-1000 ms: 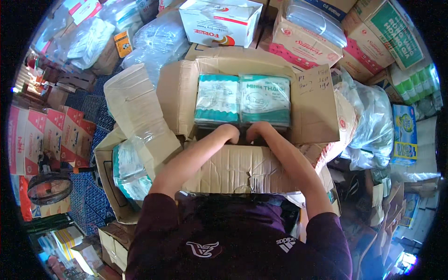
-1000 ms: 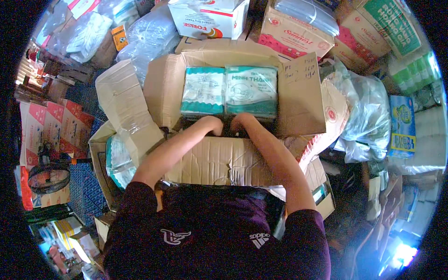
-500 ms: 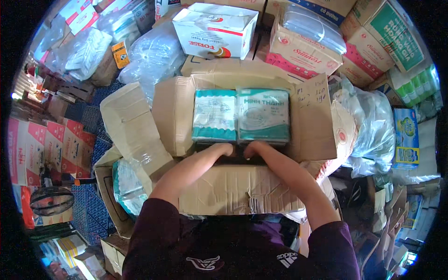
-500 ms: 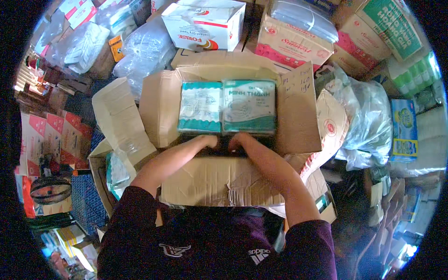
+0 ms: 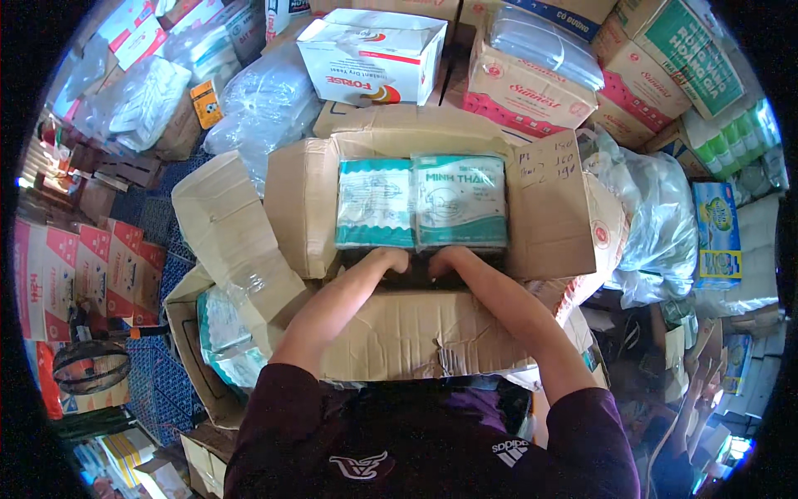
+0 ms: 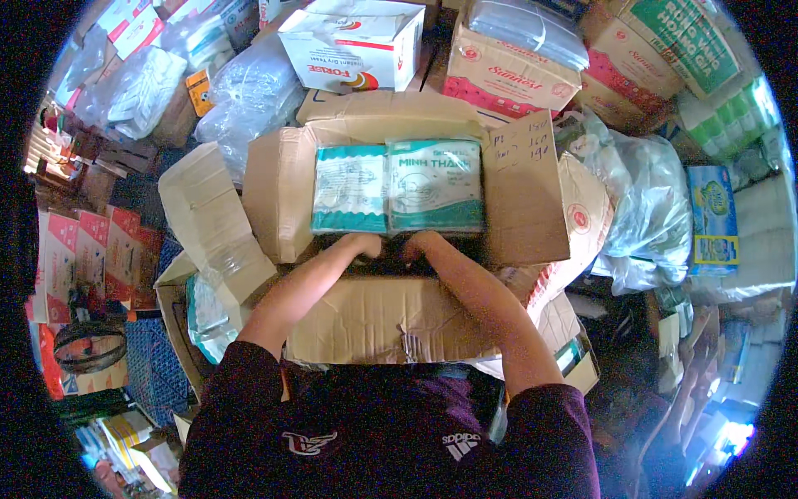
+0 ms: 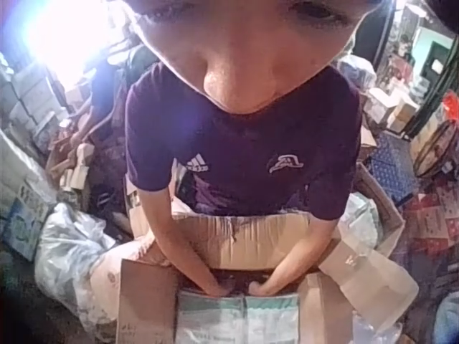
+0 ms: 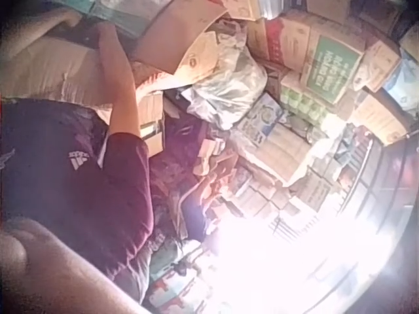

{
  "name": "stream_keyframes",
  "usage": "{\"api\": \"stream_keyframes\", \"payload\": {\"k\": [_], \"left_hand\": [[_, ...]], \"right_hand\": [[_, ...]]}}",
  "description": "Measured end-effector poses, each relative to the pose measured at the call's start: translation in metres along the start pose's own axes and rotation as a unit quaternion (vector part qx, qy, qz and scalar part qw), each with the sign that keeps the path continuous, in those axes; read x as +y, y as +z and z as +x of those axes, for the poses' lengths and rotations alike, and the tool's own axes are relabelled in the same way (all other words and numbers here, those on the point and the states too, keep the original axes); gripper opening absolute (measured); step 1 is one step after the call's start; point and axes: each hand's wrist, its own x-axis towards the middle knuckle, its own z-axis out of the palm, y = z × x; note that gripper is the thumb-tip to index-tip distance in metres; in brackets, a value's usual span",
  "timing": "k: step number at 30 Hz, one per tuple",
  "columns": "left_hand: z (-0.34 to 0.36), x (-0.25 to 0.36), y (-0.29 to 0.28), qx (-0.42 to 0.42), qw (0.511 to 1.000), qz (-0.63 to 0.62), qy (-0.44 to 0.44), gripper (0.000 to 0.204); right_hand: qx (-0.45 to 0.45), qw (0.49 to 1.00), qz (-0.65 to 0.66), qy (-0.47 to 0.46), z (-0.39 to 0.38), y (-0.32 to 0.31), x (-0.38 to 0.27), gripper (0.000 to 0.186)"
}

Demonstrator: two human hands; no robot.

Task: Packing multiple product packages into a shipping box and sealing it with tape.

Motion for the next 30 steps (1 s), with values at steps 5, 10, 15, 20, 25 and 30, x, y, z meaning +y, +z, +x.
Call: {"api": "stream_keyframes", "payload": {"k": [5,10,15,20,25,30], "left_hand": [[0.037,-0.011,0.016,-0.078,0.994,0.07,-0.008,0.033],[-0.009,-0.022,0.033,-0.035,0.999,-0.034,-0.024,0.028],[-0.044,0.058,-0.033,-0.058,0.998,-0.032,-0.002,0.03],[-0.043,-0.002,0.003,-0.013,0.998,-0.049,0.029,0.041],[-0.053,0.05,-0.044,-0.101,0.994,0.039,0.004,0.037],[-0.059,0.014,0.0,0.073,0.996,0.035,0.03,0.034]], "right_hand": [[0.087,0.993,-0.02,-0.082,0.012,0.02,0.018,0.041],[-0.064,0.991,-0.11,0.042,0.019,-0.015,-0.043,0.043],[-0.09,0.99,0.068,0.079,0.042,0.023,0.046,0.045],[-0.012,0.994,-0.081,0.069,-0.02,-0.019,-0.051,0.044],[-0.11,0.987,0.108,0.053,-0.017,-0.008,0.004,0.044],[-0.04,0.997,-0.013,0.063,-0.008,-0.016,-0.036,0.038]]}}
